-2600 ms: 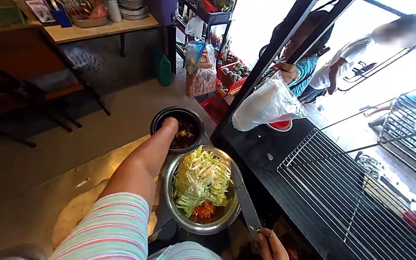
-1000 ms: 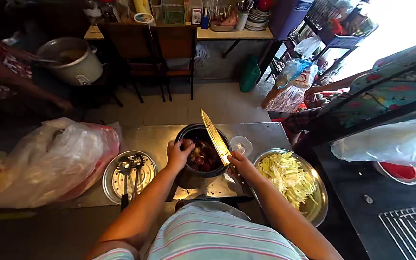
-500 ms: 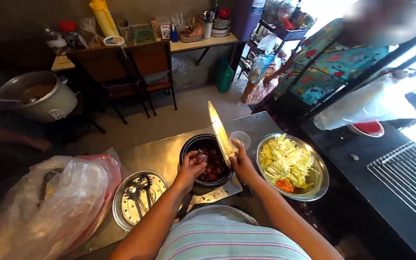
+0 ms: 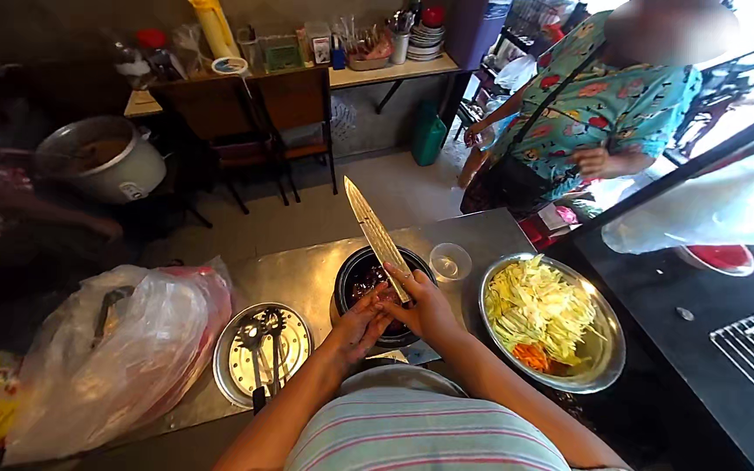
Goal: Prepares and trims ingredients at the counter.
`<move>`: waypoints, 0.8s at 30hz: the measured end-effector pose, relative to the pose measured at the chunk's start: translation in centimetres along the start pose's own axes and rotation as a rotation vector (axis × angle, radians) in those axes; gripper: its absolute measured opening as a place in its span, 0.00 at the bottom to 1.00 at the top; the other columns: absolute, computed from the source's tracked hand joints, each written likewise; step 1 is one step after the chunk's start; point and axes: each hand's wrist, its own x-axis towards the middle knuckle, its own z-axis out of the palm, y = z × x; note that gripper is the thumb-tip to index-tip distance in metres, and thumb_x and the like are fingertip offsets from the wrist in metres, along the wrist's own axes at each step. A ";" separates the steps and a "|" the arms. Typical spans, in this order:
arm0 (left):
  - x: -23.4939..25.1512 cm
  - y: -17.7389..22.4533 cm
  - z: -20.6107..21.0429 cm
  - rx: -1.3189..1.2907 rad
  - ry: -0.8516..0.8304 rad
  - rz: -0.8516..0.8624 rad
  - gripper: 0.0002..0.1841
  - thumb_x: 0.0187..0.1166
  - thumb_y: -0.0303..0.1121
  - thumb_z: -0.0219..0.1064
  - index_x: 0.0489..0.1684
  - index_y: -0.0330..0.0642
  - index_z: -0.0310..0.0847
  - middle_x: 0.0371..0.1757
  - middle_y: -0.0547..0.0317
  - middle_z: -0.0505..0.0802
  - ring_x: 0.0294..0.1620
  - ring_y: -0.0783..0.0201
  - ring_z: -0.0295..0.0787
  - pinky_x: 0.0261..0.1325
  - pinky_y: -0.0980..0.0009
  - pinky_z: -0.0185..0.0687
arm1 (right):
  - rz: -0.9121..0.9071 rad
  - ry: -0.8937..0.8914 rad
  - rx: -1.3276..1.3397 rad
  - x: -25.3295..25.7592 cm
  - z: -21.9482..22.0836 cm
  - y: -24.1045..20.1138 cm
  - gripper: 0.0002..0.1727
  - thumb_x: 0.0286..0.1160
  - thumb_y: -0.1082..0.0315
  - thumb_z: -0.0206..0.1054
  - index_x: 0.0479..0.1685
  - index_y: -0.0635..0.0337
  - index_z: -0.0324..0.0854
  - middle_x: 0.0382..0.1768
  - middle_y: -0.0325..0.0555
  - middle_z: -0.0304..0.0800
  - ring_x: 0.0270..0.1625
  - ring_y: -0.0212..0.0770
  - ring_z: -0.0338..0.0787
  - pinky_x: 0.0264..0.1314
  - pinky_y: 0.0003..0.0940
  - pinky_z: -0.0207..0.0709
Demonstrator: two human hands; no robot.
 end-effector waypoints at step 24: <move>1.1 -3.5 2.9 -0.094 0.023 0.293 0.26 0.92 0.22 0.47 0.89 0.35 0.53 0.79 0.54 0.79 0.74 0.67 0.82 0.78 0.71 0.77 | -0.021 -0.039 0.291 0.7 -0.8 1.8 0.33 0.77 0.42 0.71 0.81 0.44 0.81 0.52 0.50 0.92 0.50 0.38 0.89 0.57 0.34 0.83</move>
